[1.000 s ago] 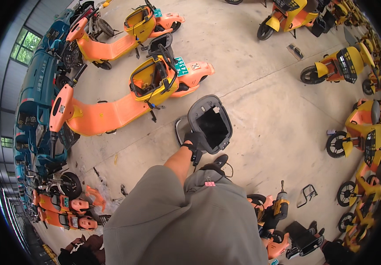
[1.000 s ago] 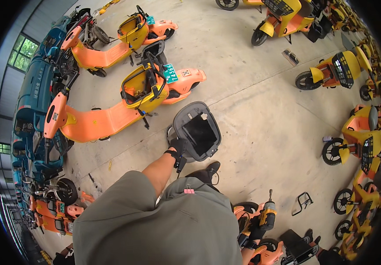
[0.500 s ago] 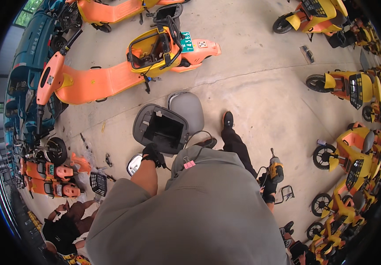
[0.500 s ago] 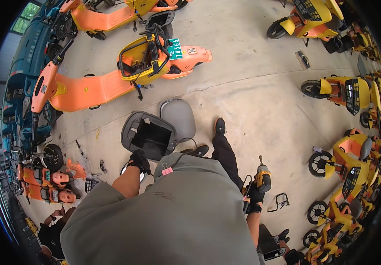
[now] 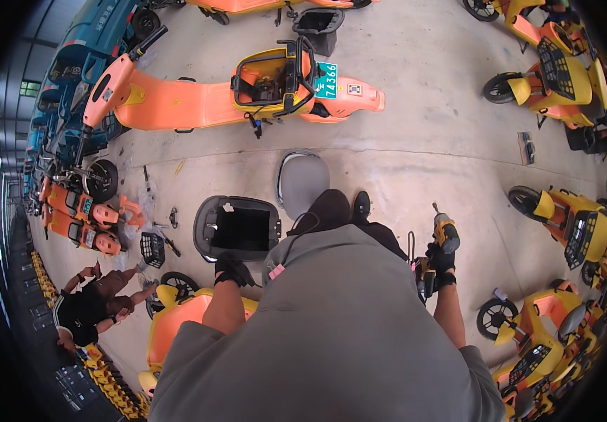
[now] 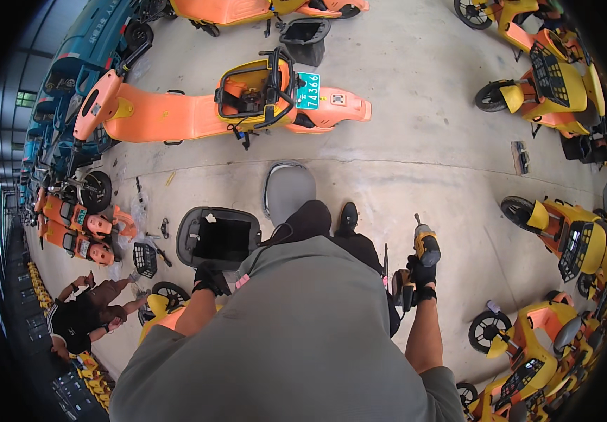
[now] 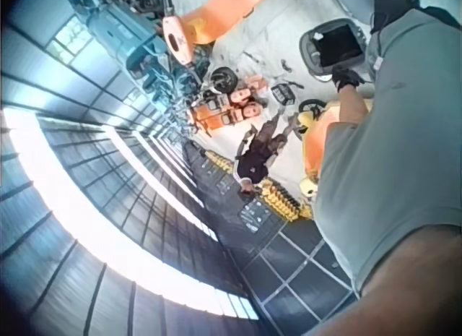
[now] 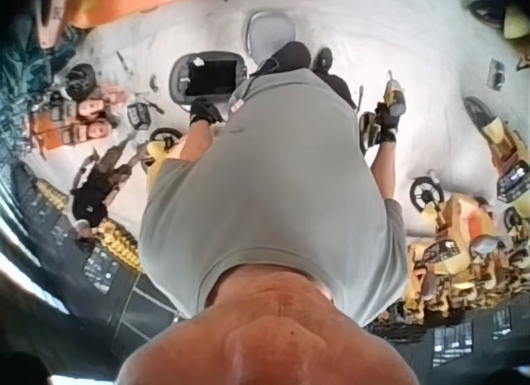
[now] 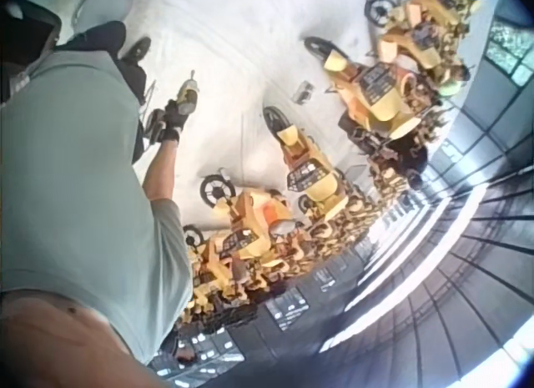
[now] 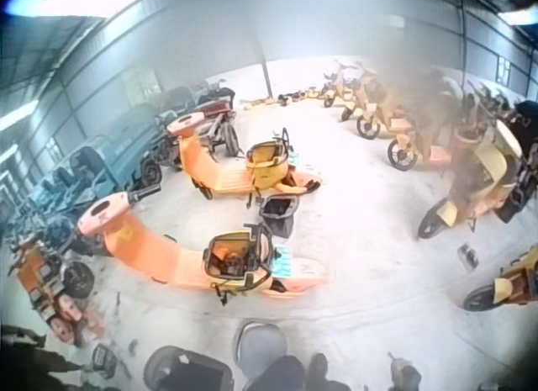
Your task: The person disassembles the seat and storage compartment of an electric scooter using a power drill and scissors, then uses the drill to secure internal components and reattach the storage tub.
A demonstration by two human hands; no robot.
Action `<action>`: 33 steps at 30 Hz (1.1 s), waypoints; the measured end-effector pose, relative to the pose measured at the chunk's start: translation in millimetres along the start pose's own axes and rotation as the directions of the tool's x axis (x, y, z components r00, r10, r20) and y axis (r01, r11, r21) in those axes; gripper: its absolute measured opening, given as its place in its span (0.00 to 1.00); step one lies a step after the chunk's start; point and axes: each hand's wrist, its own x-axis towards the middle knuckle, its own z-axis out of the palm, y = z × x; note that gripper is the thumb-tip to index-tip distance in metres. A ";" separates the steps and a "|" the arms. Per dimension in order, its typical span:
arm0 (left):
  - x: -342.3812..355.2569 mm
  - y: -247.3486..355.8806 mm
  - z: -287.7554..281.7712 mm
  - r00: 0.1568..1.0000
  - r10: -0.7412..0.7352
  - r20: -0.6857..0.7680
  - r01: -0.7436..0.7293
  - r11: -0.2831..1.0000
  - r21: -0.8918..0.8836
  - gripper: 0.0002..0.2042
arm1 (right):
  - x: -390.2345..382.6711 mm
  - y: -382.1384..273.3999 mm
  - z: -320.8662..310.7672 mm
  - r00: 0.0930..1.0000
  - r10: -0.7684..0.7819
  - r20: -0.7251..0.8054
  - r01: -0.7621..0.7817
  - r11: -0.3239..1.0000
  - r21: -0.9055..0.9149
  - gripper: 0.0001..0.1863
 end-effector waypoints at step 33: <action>10.9 170.2 -24.8 0.924 0.047 -0.379 -0.173 0.936 -0.307 0.13 | 38.7 30.2 -23.9 0.999 0.028 -0.027 -0.030 0.997 -0.067 0.15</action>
